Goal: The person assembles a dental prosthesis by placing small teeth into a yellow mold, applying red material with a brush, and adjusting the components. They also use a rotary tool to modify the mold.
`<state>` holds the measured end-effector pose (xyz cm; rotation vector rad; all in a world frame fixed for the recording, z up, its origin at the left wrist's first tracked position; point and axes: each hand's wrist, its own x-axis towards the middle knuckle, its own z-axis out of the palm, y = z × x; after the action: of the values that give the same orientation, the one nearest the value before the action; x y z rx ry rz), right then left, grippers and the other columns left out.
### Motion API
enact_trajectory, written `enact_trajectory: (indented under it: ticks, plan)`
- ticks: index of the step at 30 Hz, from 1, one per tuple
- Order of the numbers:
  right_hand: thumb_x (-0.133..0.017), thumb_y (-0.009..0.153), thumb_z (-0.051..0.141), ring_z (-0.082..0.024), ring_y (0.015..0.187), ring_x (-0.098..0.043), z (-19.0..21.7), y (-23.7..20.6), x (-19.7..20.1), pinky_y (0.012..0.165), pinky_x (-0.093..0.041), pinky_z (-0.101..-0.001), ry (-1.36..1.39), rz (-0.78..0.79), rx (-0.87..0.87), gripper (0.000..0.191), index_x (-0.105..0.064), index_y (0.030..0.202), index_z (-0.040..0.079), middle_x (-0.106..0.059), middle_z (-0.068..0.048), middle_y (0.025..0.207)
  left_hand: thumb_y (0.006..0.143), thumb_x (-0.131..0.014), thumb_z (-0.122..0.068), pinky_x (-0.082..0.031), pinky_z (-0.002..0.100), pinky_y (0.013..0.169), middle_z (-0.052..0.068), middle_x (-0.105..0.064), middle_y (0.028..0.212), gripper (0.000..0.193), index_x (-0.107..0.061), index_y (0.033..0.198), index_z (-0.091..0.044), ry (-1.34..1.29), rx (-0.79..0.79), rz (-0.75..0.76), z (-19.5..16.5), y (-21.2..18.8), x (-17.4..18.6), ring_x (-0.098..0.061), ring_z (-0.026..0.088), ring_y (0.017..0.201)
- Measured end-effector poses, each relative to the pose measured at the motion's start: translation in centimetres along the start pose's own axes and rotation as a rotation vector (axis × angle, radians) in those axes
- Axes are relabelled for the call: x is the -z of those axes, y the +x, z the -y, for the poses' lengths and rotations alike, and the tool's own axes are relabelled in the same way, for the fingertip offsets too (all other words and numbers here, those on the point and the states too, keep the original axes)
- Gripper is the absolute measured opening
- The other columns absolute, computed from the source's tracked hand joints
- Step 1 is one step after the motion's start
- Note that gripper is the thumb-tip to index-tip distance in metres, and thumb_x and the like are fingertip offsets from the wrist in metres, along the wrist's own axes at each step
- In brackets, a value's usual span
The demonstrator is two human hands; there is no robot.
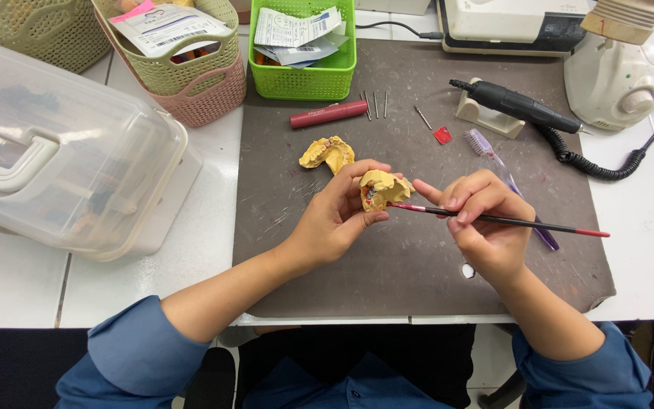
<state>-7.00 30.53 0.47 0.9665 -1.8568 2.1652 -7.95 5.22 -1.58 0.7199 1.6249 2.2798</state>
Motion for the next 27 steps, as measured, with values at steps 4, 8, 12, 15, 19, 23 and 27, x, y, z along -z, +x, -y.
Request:
enact_trajectory:
  ticks: [4, 8, 12, 15, 19, 23, 27]
  plan:
    - [-0.058, 0.096, -0.012, -0.014, 0.093, -0.064, 0.14, 0.19, -0.35, 0.115, -0.048, -0.0636, -0.051, 0.044, 0.034, 0.014, -0.057, 0.094, 0.002, -0.059, -0.009, 0.109, 0.102, -0.064, 0.006, -0.056, 0.034, 0.108, 0.012, -0.063, 0.132, 0.053, -0.042, 0.148, -0.008, 0.048, -0.034, 0.006, -0.01, 0.13, 0.02, -0.065, 0.017, 0.124]
    - [-0.059, 0.097, -0.011, -0.016, 0.095, -0.065, 0.14, 0.26, -0.40, 0.116, -0.051, -0.0643, -0.052, 0.046, 0.031, 0.014, -0.057, 0.094, 0.002, -0.060, -0.009, 0.110, 0.100, -0.065, 0.005, -0.057, 0.035, 0.110, 0.012, -0.063, 0.136, 0.051, -0.043, 0.145, -0.008, 0.053, -0.034, -0.007, -0.14, 0.14, 0.04, -0.065, 0.017, 0.127]
    - [-0.060, 0.098, -0.009, -0.017, 0.095, -0.066, 0.03, 0.07, -0.29, 0.110, -0.050, -0.0616, -0.062, 0.026, 0.001, 0.012, -0.058, 0.095, 0.002, -0.061, -0.010, 0.110, 0.100, -0.067, 0.005, -0.057, 0.036, 0.113, 0.012, -0.065, 0.137, 0.050, -0.045, 0.143, -0.007, 0.096, -0.044, 0.001, -0.24, 0.06, 0.05, -0.065, 0.018, 0.128]
    - [-0.062, 0.098, -0.007, -0.016, 0.096, -0.066, -0.14, -0.10, -0.28, 0.114, -0.054, -0.0628, -0.027, 0.008, -0.015, 0.010, -0.057, 0.100, 0.002, -0.061, -0.010, 0.111, 0.100, -0.066, 0.006, -0.054, 0.036, 0.112, 0.011, -0.063, 0.141, 0.048, -0.047, 0.142, -0.007, 0.109, -0.057, 0.007, -0.15, 0.06, -0.04, -0.064, 0.018, 0.130]
    - [-0.062, 0.100, -0.008, -0.015, 0.098, -0.066, -0.30, -0.28, -0.40, 0.115, -0.054, -0.0614, 0.004, -0.007, -0.026, 0.012, -0.056, 0.104, 0.002, -0.062, -0.010, 0.112, 0.100, -0.065, 0.005, -0.054, 0.036, 0.110, 0.009, -0.061, 0.145, 0.045, -0.049, 0.141, -0.007, 0.123, -0.075, -0.006, 0.12, 0.17, -0.08, -0.063, 0.017, 0.130]
    - [-0.061, 0.098, -0.011, -0.015, 0.100, -0.065, -0.30, -0.27, -0.42, 0.114, -0.054, -0.0615, -0.049, -0.007, -0.034, 0.013, -0.058, 0.103, 0.001, -0.061, -0.011, 0.113, 0.099, -0.068, 0.004, -0.054, 0.035, 0.111, 0.010, -0.062, 0.144, 0.047, -0.049, 0.141, -0.007, 0.180, -0.076, -0.022, 0.38, 0.18, -0.04, -0.065, 0.016, 0.127]
    - [-0.060, 0.096, -0.014, -0.014, 0.101, -0.065, -0.31, -0.11, -0.37, 0.112, -0.051, -0.0586, -0.088, 0.008, -0.021, 0.015, -0.059, 0.101, 0.000, -0.061, -0.011, 0.114, 0.100, -0.069, 0.002, -0.058, 0.034, 0.112, 0.009, -0.062, 0.143, 0.047, -0.049, 0.141, -0.007, 0.161, -0.071, -0.031, 0.53, 0.11, -0.04, -0.066, 0.014, 0.125]
